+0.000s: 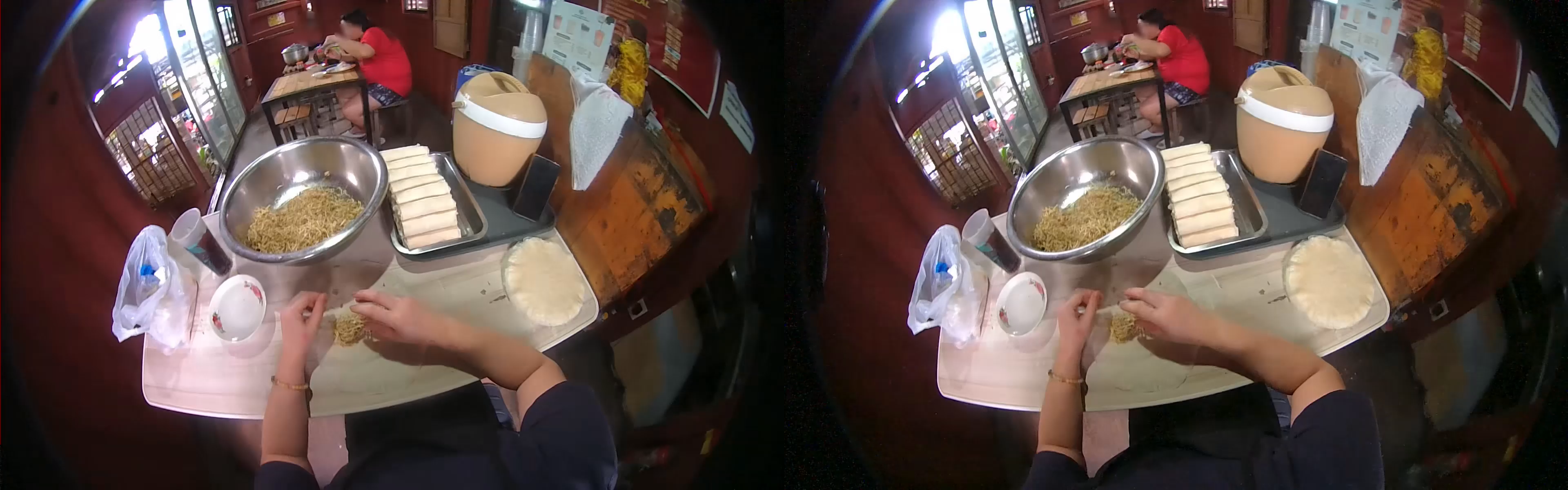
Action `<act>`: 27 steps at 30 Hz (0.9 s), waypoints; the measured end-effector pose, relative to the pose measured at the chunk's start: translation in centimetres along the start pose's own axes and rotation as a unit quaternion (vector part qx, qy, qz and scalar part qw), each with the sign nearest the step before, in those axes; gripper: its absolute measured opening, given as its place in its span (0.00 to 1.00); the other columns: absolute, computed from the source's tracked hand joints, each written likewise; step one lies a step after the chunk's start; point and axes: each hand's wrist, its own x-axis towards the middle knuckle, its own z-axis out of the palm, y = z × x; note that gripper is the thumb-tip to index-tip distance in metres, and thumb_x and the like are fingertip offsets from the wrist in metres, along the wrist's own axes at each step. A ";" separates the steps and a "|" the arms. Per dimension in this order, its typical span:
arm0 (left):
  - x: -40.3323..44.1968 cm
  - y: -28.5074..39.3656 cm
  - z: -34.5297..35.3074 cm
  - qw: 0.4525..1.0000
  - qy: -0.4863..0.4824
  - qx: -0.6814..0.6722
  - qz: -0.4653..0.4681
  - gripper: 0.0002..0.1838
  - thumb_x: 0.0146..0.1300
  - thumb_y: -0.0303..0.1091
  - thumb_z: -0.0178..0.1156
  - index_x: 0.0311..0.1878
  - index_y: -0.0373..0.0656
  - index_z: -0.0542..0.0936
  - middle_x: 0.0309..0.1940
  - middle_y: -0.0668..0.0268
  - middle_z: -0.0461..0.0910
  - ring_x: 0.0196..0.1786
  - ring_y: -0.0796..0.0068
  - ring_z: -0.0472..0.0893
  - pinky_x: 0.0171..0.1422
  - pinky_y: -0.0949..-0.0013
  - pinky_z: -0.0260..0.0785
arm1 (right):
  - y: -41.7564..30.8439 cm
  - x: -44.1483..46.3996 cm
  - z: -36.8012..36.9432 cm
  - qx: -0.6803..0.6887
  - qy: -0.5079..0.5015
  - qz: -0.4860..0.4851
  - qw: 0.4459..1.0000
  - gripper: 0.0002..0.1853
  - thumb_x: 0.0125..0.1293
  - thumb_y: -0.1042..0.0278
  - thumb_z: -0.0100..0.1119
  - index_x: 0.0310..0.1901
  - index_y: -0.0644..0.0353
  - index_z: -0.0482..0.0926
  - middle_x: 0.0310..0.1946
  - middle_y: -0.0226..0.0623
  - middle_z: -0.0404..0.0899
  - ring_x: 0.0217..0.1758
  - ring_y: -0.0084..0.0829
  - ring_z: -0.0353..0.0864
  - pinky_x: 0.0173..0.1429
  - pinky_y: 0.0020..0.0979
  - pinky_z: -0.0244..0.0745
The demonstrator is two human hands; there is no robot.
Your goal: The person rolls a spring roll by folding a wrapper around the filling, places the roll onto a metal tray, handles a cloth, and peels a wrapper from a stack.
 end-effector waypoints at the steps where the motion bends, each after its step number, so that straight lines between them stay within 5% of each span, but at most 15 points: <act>1: -0.2 0.1 0.1 0.999 -0.022 0.019 -0.032 0.08 0.69 0.31 0.62 0.39 0.36 0.85 0.27 0.68 0.83 0.31 0.83 0.78 0.37 0.76 0.69 | -0.3 -0.2 -0.1 0.011 -0.003 0.042 0.999 0.24 0.59 0.74 0.63 0.59 0.57 0.74 0.61 0.42 0.74 0.52 0.48 0.81 0.52 0.45 0.81; 2: -0.2 -0.3 0.1 0.999 -0.015 0.018 -0.025 0.09 0.69 0.32 0.62 0.38 0.37 0.85 0.26 0.69 0.82 0.30 0.82 0.77 0.37 0.76 0.69 | -0.4 0.0 -0.2 -0.010 0.023 0.020 0.999 0.25 0.59 0.74 0.62 0.60 0.56 0.74 0.62 0.44 0.73 0.45 0.49 0.84 0.42 0.40 0.84; 6: -0.5 -0.6 -0.4 0.999 -0.005 0.031 -0.041 0.09 0.69 0.33 0.62 0.39 0.37 0.85 0.26 0.69 0.82 0.30 0.82 0.77 0.36 0.76 0.69 | -2.9 0.2 -1.8 0.031 0.008 0.049 0.998 0.25 0.60 0.74 0.61 0.60 0.58 0.73 0.63 0.50 0.71 0.45 0.50 0.84 0.43 0.40 0.84; 10: 0.0 -3.0 -0.1 1.000 0.009 0.012 -0.013 0.07 0.67 0.32 0.64 0.39 0.36 0.84 0.24 0.65 0.80 0.28 0.83 0.75 0.33 0.74 0.67 | -2.5 0.4 -3.0 0.061 0.000 0.037 0.997 0.23 0.61 0.74 0.64 0.59 0.62 0.72 0.62 0.56 0.71 0.59 0.57 0.77 0.58 0.46 0.77; 12: 0.0 -1.5 -0.4 0.999 0.033 0.040 0.009 0.10 0.68 0.35 0.63 0.39 0.37 0.84 0.24 0.67 0.80 0.27 0.84 0.72 0.32 0.75 0.66 | -0.2 1.0 -3.0 0.077 0.019 0.059 0.995 0.13 0.57 0.77 0.63 0.46 0.65 0.78 0.48 0.56 0.77 0.51 0.57 0.78 0.56 0.46 0.76; 13: -0.2 -1.3 -0.6 0.999 0.025 0.030 -0.024 0.10 0.68 0.35 0.63 0.39 0.37 0.84 0.24 0.68 0.80 0.27 0.85 0.72 0.31 0.76 0.65 | 0.5 0.9 -2.6 -0.007 0.107 0.092 0.990 0.10 0.57 0.77 0.63 0.41 0.64 0.79 0.40 0.50 0.78 0.46 0.54 0.78 0.52 0.44 0.75; 15: 0.2 -2.0 -0.8 0.998 0.032 -0.010 -0.060 0.10 0.69 0.35 0.63 0.39 0.37 0.85 0.25 0.69 0.82 0.27 0.86 0.73 0.31 0.78 0.65 | 5.1 0.0 -2.0 -0.106 0.156 0.114 0.975 0.09 0.56 0.78 0.62 0.41 0.61 0.81 0.35 0.45 0.77 0.43 0.49 0.78 0.49 0.41 0.75; 27: 0.5 -2.3 -0.6 0.994 0.056 -0.058 -0.071 0.10 0.69 0.35 0.64 0.39 0.36 0.85 0.27 0.70 0.84 0.26 0.86 0.77 0.31 0.79 0.69 | 6.5 -1.3 0.5 -0.147 0.005 0.162 0.976 0.10 0.55 0.74 0.66 0.41 0.56 0.84 0.41 0.36 0.76 0.49 0.40 0.74 0.55 0.39 0.70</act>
